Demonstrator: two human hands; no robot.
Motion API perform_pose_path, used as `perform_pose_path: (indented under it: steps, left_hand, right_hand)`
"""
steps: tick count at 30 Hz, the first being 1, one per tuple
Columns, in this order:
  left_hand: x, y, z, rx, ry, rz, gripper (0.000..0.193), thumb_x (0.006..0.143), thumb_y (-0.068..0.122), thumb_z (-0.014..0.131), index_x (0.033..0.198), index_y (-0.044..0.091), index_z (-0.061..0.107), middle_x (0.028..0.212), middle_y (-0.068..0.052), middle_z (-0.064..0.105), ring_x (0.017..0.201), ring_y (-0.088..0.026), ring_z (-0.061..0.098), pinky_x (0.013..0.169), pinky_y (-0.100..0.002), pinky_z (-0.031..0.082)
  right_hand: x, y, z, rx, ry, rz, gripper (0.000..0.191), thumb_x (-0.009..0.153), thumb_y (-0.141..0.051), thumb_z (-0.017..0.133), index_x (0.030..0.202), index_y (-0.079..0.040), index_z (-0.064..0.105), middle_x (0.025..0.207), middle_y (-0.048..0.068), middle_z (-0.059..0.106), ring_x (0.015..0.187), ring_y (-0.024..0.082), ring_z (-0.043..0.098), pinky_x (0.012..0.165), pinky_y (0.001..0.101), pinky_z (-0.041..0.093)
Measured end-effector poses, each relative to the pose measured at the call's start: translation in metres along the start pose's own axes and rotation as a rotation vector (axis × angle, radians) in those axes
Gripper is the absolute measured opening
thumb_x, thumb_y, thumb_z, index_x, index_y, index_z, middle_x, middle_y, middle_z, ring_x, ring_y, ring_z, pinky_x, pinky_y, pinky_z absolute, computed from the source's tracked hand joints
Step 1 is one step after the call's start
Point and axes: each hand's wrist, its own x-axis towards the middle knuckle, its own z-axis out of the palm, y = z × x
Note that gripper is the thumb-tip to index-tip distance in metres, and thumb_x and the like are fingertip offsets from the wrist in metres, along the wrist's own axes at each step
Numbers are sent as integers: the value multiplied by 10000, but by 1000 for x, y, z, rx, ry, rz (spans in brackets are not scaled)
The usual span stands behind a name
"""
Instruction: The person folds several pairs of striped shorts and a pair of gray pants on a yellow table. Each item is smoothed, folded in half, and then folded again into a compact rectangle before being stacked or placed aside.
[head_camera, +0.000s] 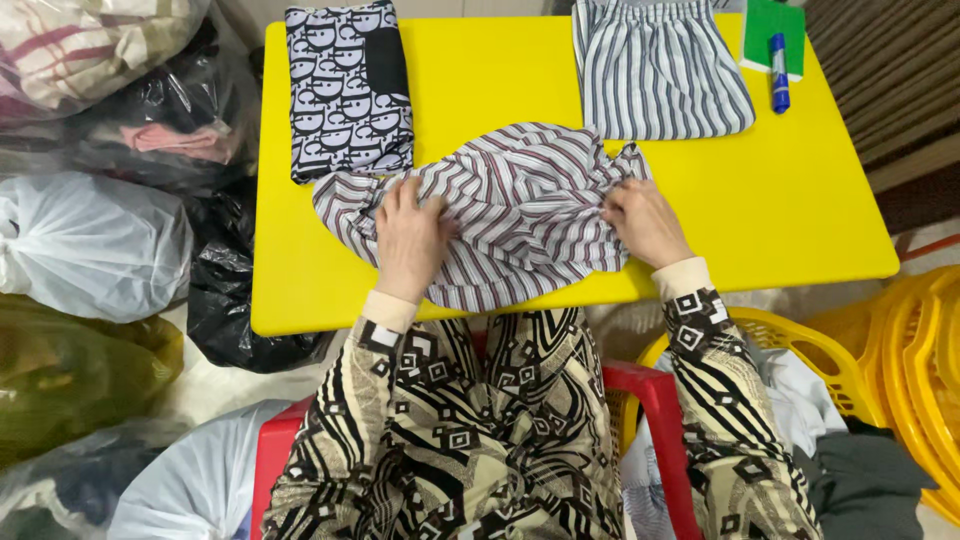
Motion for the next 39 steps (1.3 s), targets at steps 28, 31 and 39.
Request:
perform_pose_path:
  steps: [28,31,39]
  left_hand:
    - [10,-14,-32,-260,252,-334,204,998,93,711,1183,37,647,1238,-169,586,1186,-377,521,1056,-466,399]
    - [-4,-5,-32,-254,282,-360,307,991,112,722,1264,28,609,1352,-198,540,1275,-399,476,1113,-499,368]
    - [-28,-1,-34,-324,178,-370,772,835,230,856,1448,19,437,1560,-262,329,1419,-476,334,1191,-560,282]
  right_hand:
    - [6,-136,34,80,282,-389,332,909,-202,756,1161,1,686,1102,133,604,1052,304,565,923,434,444]
    - [33,-161,43,-142,359,-455,188,875,-100,702,1062,-87,714,1187,94,650,1201,270,581,1065,433,432]
    - [25,-45,-25,1143,747,16,97,1128,24,589,1201,-1,648,986,-35,580,853,42,521,771,200,423]
